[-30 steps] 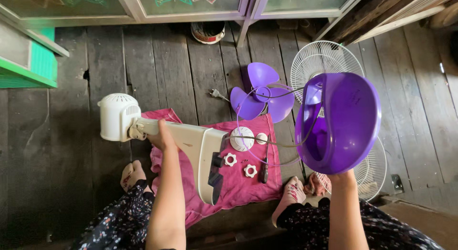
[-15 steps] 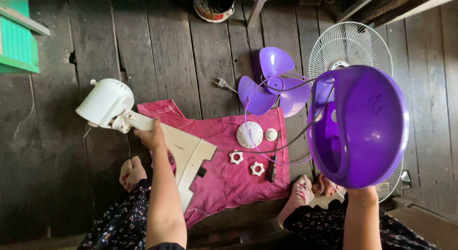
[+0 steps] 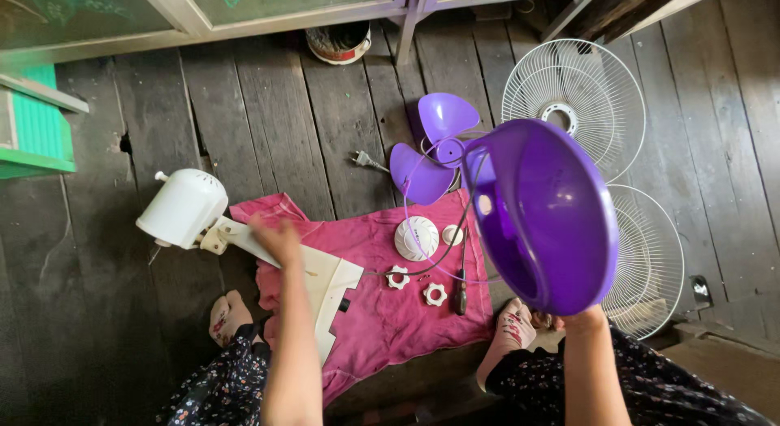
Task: The person assembles a purple and white pedestal fan on a wooden floor. They attach the front grille, install the fan blades onto the motor shaft, and fit the rear base cover, handling screws and small hardware along the way.
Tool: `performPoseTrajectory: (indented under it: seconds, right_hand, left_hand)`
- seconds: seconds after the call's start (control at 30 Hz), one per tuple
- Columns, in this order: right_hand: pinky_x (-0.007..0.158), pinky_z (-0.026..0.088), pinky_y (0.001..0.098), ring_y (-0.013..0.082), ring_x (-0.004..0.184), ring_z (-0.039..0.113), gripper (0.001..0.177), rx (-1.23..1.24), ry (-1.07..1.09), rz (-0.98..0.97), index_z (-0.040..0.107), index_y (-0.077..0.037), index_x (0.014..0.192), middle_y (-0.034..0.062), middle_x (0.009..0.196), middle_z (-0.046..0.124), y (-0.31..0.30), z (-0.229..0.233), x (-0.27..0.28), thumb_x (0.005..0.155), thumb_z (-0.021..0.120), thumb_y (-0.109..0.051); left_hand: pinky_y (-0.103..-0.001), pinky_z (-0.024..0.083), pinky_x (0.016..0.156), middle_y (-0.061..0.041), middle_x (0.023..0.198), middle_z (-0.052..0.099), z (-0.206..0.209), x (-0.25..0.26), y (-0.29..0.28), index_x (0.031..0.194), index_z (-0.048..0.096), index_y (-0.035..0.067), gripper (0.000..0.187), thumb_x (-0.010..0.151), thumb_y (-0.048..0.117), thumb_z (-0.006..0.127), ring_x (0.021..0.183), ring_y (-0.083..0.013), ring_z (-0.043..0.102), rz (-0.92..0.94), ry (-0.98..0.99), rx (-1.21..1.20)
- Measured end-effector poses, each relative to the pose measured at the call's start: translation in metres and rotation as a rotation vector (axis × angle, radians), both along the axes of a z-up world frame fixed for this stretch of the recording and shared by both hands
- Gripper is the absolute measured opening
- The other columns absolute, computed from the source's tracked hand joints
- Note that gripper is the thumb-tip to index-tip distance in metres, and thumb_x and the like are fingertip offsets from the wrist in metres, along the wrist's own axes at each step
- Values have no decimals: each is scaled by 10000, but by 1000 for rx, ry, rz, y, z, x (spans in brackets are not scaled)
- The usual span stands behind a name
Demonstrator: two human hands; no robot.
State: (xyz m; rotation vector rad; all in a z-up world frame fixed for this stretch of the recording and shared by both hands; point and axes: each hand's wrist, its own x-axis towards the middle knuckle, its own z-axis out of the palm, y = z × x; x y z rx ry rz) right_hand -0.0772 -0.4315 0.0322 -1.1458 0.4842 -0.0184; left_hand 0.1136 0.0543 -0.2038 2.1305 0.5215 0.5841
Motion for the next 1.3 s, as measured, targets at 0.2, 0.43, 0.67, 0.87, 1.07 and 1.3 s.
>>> performPoseTrajectory:
  seconds: [0.2, 0.43, 0.67, 0.87, 1.07, 1.3]
  right_hand:
    - [656, 529, 257, 155, 844, 658, 409, -41, -6, 247, 664, 83, 1292, 101, 1042, 703, 17, -32, -3, 972, 711, -166]
    - [668, 516, 238, 123, 843, 641, 408, 12, -88, 348, 656, 72, 1301, 77, 1038, 697, 36, -25, 9, 979, 699, -174]
    - [874, 519, 222, 78, 1022, 617, 476, -163, -135, 501, 598, 37, 1353, 21, 1160, 666, 67, 56, 43, 961, 660, -226]
    - [902, 518, 222, 77, 1026, 618, 430, -227, -211, 493, 621, 26, 1351, 36, 1138, 684, 83, 50, 44, 1001, 617, -223]
    - [668, 552, 267, 116, 845, 659, 403, 58, -143, 383, 621, 44, 1332, 72, 1067, 706, 76, 34, 46, 992, 656, -170]
    - [744, 594, 253, 107, 904, 716, 388, 98, -63, 187, 638, 1, 1313, 61, 1124, 733, 68, 45, 80, 973, 644, -185]
  left_hand:
    - [-327, 560, 842, -146, 1255, 592, 155, -30, -190, 1396, 474, 35, 527, 956, 222, 694, 973, -208, 657, -877, 119, -526]
    - [-338, 543, 709, -168, 955, 751, 220, -54, -180, 1301, 649, 39, 345, 1052, 273, 599, 763, -211, 693, -738, 273, -359]
    - [-387, 543, 759, -129, 952, 722, 218, -50, -190, 1312, 467, 47, 338, 992, 122, 547, 857, -257, 692, -887, 77, -787]
    - [-376, 523, 728, -159, 957, 717, 255, -48, -155, 1122, 630, 21, 188, 1075, 168, 524, 884, -251, 684, -646, -124, -174]
    - [-347, 316, 552, -76, 668, 442, 281, -56, -135, 1032, 677, 46, 229, 1086, 210, 528, 598, -143, 394, -647, 166, -501]
    - [-256, 420, 719, 20, 787, 550, 287, -59, -126, 1038, 654, 59, 267, 1105, 253, 483, 763, -74, 505, -648, -63, -633]
